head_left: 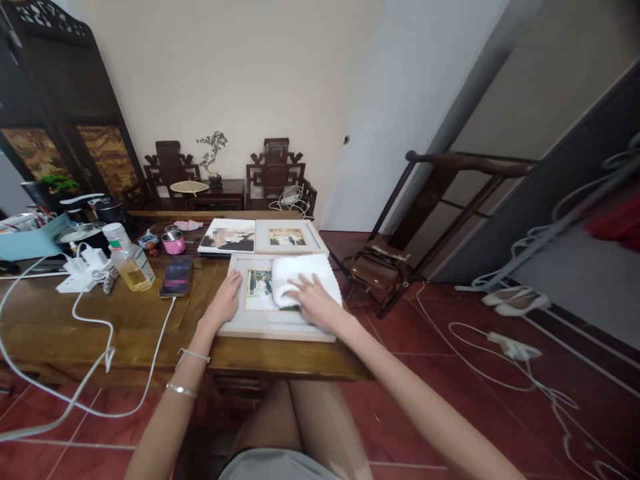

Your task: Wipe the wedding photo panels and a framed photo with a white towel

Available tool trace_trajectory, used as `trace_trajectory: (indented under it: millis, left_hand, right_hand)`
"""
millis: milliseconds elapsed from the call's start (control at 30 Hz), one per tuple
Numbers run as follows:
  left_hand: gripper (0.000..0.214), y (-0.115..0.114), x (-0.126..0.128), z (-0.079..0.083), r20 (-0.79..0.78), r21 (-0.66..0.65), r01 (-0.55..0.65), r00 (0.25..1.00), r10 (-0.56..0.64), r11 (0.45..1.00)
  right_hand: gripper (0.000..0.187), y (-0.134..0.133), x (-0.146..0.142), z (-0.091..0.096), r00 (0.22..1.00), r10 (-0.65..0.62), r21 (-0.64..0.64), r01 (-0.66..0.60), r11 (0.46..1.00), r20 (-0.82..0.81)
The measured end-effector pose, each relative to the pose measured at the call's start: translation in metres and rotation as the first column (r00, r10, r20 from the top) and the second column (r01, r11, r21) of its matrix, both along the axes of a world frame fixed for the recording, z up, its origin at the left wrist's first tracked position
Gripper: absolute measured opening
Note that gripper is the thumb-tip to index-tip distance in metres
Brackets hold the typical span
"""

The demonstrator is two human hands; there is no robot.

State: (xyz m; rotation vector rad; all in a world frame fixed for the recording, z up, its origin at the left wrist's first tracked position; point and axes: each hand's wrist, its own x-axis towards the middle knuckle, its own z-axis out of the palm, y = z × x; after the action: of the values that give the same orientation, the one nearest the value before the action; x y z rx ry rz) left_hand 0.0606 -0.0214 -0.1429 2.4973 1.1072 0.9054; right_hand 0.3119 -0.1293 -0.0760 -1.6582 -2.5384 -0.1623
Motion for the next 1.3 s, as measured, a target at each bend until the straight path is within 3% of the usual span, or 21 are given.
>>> trace_trajectory:
  millis: [133, 233, 333, 567, 667, 767, 933, 1033, 1133, 1300]
  left_hand:
    - [0.064, -0.002, -0.001, -0.004, 0.034, 0.001, 0.018, 0.999, -0.018, 1.0]
    - [0.063, -0.002, -0.002, -0.004, 0.045, -0.001, 0.042, 0.998, -0.041, 0.999]
    - [0.062, -0.002, -0.003, 0.0, 0.019, 0.002, 0.048, 0.999, -0.048, 0.999]
    - [0.059, -0.003, -0.001, 0.008, -0.03, -0.032, 0.061, 0.998, -0.062, 0.998]
    - [0.058, -0.004, 0.001, 0.008, -0.036, -0.03, 0.048, 0.998, -0.049, 0.998]
    - [0.057, -0.005, 0.002, 0.008, -0.067, -0.016, 0.022, 0.997, -0.023, 1.0]
    - [0.055, -0.008, 0.003, 0.009, -0.106, 0.014, 0.012, 0.994, -0.01, 1.0]
    - [0.05, -0.01, 0.003, 0.011, -0.102, 0.023, 0.02, 0.995, -0.017, 1.0]
    - [0.043, -0.01, 0.003, 0.011, -0.08, 0.017, 0.036, 0.996, -0.035, 0.999]
    - [0.051, -0.007, 0.001, 0.008, -0.038, -0.01, 0.067, 0.997, -0.067, 0.998]
  right_hand:
    - [0.066, -0.067, -0.008, 0.013, 0.997, 0.056, -0.107, -0.062, 0.992, -0.061]
    - [0.069, -0.083, -0.013, 0.017, 0.992, 0.077, -0.107, -0.088, 0.99, -0.098]
    - [0.067, -0.061, -0.012, 0.01, 0.995, 0.026, -0.069, -0.033, 0.997, -0.097]
    - [0.063, 0.045, 0.01, -0.008, 0.981, -0.178, 0.083, 0.184, 0.979, -0.08]
    - [0.058, 0.053, 0.009, -0.006, 0.988, -0.153, 0.055, 0.153, 0.987, 0.0]
    - [0.058, 0.022, 0.002, 0.002, 0.997, -0.074, -0.03, 0.075, 0.997, 0.033]
    - [0.065, -0.063, -0.011, 0.027, 0.999, 0.035, -0.248, -0.042, 0.968, -0.034]
    - [0.066, -0.085, -0.017, 0.032, 0.997, 0.051, -0.28, -0.067, 0.958, -0.063]
    - [0.065, -0.065, -0.016, 0.021, 0.998, 0.009, -0.208, -0.023, 0.978, -0.066]
    - [0.065, 0.021, -0.001, 0.002, 0.985, -0.169, -0.008, 0.169, 0.986, -0.035]
